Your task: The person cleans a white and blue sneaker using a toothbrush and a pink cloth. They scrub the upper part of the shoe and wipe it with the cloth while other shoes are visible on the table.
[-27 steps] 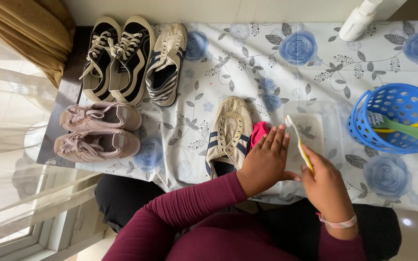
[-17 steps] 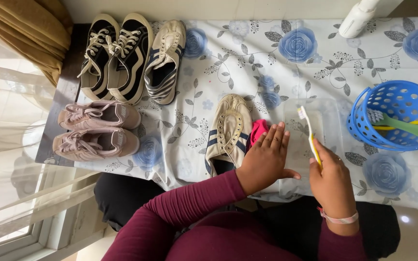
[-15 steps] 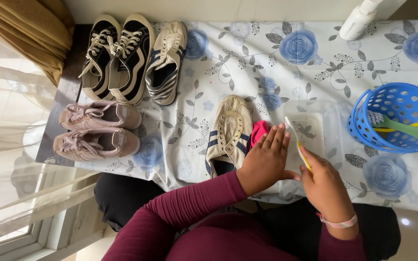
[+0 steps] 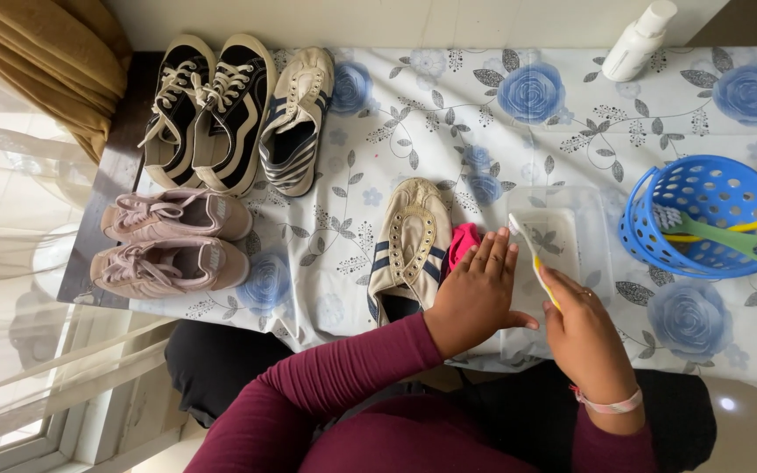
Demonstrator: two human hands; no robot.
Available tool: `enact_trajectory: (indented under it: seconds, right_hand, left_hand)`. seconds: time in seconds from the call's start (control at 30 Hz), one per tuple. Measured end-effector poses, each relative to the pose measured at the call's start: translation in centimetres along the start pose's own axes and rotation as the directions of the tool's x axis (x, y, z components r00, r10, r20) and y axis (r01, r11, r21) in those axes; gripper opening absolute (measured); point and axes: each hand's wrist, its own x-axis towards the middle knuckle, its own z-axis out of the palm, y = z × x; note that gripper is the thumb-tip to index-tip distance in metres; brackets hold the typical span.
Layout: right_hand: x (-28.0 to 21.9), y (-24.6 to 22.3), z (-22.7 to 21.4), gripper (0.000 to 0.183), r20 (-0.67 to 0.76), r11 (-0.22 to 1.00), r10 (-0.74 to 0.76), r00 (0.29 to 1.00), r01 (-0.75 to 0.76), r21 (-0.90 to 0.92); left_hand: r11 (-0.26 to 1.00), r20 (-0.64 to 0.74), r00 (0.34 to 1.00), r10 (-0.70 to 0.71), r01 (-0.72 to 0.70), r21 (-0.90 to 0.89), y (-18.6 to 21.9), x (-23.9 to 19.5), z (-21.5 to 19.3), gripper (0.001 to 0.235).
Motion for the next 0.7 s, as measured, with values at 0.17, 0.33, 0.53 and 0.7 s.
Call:
enact_trajectory:
  seconds: [0.17, 0.33, 0.53, 0.7]
  right_hand:
    - [-0.1, -0.3, -0.2, 0.063, -0.030, 0.999, 0.032, 0.999, -0.032, -0.006]
    - [-0.2, -0.8, -0.6, 0.065, -0.060, 0.985, 0.175, 0.983, -0.175, 0.002]
    - [-0.1, -2.1, -1.1, 0.061, -0.074, 0.993, 0.118, 0.990, -0.116, 0.031]
    - [-0.2, -3.0, -1.4, 0.059, -0.058, 0.981, 0.180, 0.982, -0.174, 0.088]
  left_hand:
    - [1.000, 0.025, 1.000, -0.008, 0.007, 0.015, 0.1, 0.1, 0.1, 0.123]
    - [1.000, 0.043, 0.999, -0.011, 0.010, 0.020, 0.1, 0.1, 0.2, 0.124]
    - [1.000, 0.023, 1.000, -0.014, 0.013, 0.020, 0.1, 0.2, -0.1, 0.123]
    - [0.996, 0.031, 0.999, -0.007, 0.010, -0.094, -0.4, 0.2, -0.1, 0.117]
